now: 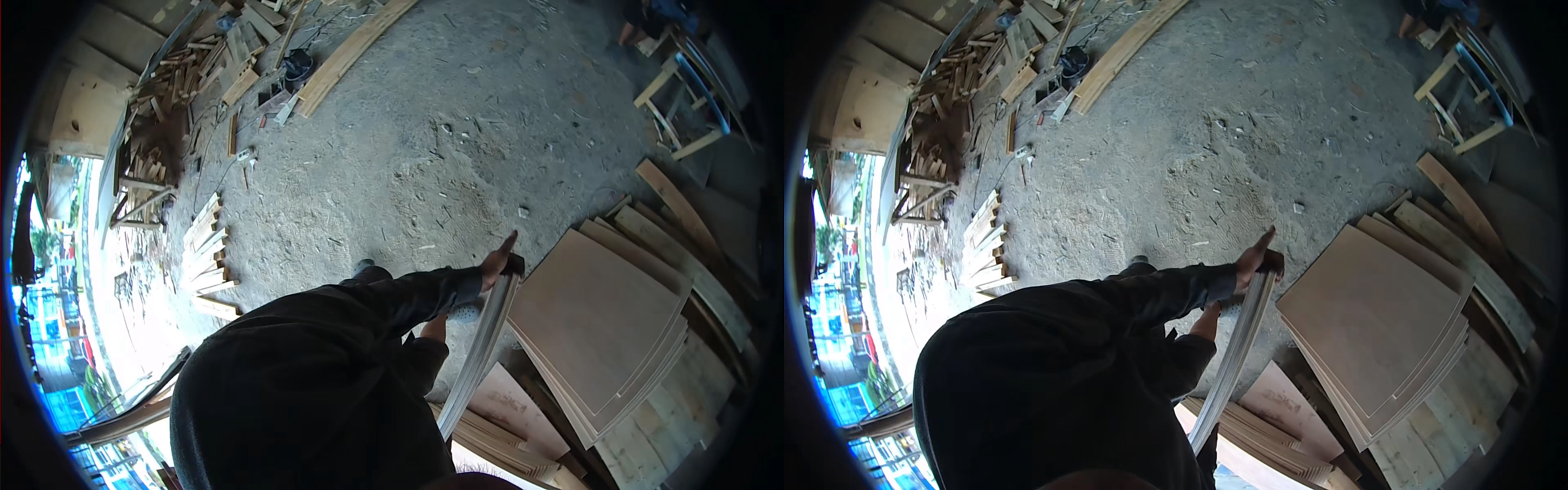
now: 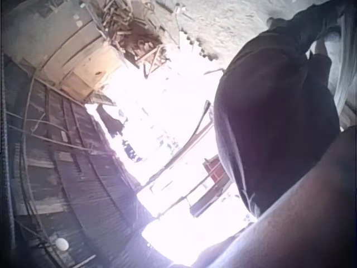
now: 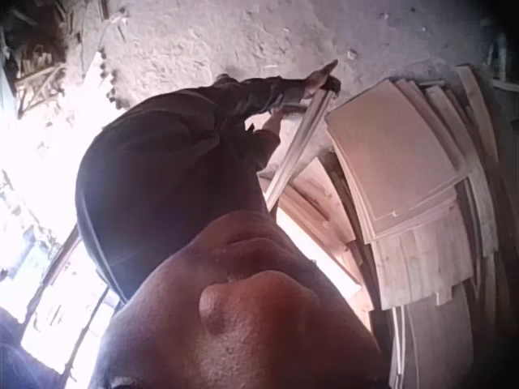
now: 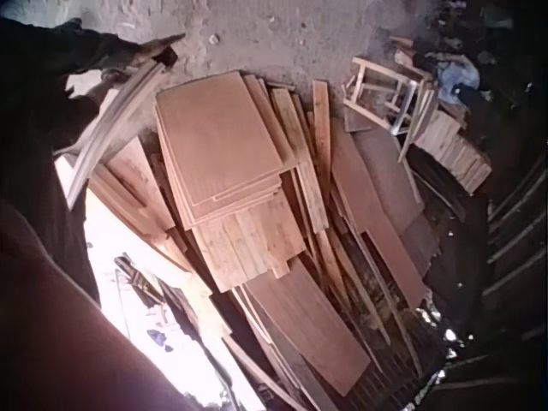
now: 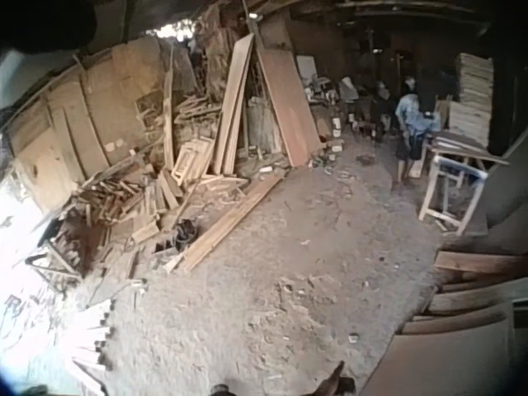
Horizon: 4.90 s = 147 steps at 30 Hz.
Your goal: Cutting plywood boards into specific sizes using a table saw in a workshop.
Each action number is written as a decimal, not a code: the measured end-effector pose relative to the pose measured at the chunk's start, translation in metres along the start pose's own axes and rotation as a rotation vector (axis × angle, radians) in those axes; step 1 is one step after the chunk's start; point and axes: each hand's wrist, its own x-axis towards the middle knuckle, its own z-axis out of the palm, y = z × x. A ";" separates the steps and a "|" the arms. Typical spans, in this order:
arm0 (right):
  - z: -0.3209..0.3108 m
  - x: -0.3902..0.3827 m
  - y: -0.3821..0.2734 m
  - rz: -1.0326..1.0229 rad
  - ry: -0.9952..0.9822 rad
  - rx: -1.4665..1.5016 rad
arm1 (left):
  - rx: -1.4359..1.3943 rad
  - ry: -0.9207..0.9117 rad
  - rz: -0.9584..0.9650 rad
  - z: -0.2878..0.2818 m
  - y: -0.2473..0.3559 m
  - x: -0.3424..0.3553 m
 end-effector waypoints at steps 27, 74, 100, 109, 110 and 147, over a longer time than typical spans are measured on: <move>0.762 0.595 -0.005 0.561 -0.407 -1.411 | -0.064 0.647 0.597 -0.563 0.475 -0.608; 2.088 1.531 1.022 0.793 -0.701 -2.951 | -1.391 1.686 2.143 -1.756 0.579 -1.369; 2.293 1.632 1.330 1.167 -0.525 -1.884 | -1.582 2.068 1.731 -2.035 0.528 -1.578; 2.308 1.571 1.339 0.819 -0.314 -1.225 | -1.457 2.113 1.435 -2.096 0.515 -1.598; 2.307 1.581 1.347 0.826 -0.321 -1.218 | -1.300 2.117 1.365 -2.101 0.504 -1.605; 2.354 1.373 0.675 -0.098 -1.022 -1.316 | -0.162 2.121 1.776 -1.624 0.979 -1.601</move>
